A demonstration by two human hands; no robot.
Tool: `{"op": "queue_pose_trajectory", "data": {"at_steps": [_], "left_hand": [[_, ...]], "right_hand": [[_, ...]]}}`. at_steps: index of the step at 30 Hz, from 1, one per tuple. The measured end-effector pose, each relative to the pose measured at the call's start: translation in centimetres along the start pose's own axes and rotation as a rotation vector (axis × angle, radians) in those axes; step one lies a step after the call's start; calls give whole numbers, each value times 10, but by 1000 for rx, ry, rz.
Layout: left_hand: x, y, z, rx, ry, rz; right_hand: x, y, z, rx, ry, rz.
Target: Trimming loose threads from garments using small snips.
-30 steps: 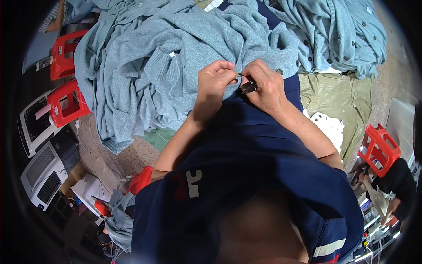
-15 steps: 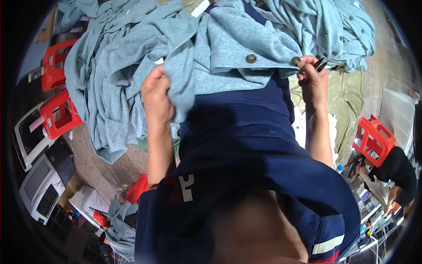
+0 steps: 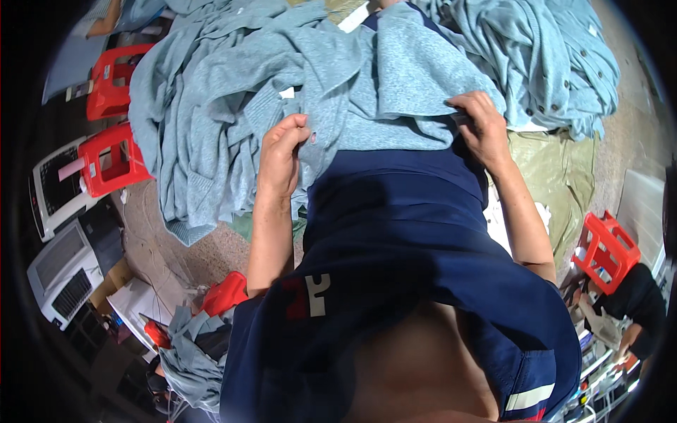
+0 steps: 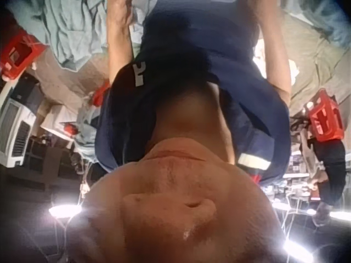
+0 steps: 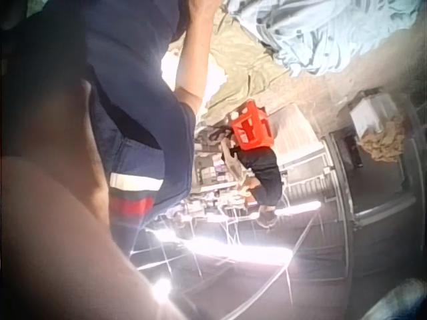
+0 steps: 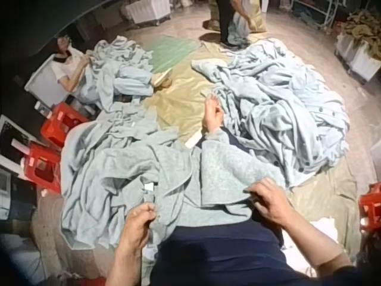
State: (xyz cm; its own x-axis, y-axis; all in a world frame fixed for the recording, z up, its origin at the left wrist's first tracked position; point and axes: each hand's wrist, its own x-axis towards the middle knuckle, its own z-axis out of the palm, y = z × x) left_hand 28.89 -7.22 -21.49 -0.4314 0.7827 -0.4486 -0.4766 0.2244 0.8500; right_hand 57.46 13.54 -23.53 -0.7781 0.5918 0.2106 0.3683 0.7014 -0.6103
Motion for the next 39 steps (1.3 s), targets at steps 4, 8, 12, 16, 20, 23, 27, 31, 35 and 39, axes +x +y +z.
{"op": "queue_pose_trajectory", "data": {"at_steps": [4, 8, 12, 16, 20, 23, 27, 31, 35, 39], "left_hand": [[-12, 3, -8, -49, 48, -130], [-18, -3, -7, 435, -95, -53], [-17, -6, 9, 332, 37, 104], [-16, -8, 32, 159, 67, 154], [-28, -16, 45, 910, 27, 598], [-35, -14, 39, 838, 139, 515], [-41, 30, 44, 399, 357, 399], [-26, 60, 38, 503, 318, 689], [-19, 68, 62, 454, -37, 577], [-11, 59, 68, 358, -170, 325]], "right_hand": [[8, -3, -5, 395, -99, 202], [13, -14, -2, 8, -132, -47], [20, -27, -1, -27, -38, -142], [32, -63, -2, 119, 45, -427], [40, -76, 7, 150, 22, -464], [42, -77, 6, 170, 11, -366], [35, -80, 3, 336, -337, -381], [45, -108, -16, 547, -568, -368], [63, -118, -8, 349, -104, -519], [68, -109, 12, 143, 275, -641]]}}
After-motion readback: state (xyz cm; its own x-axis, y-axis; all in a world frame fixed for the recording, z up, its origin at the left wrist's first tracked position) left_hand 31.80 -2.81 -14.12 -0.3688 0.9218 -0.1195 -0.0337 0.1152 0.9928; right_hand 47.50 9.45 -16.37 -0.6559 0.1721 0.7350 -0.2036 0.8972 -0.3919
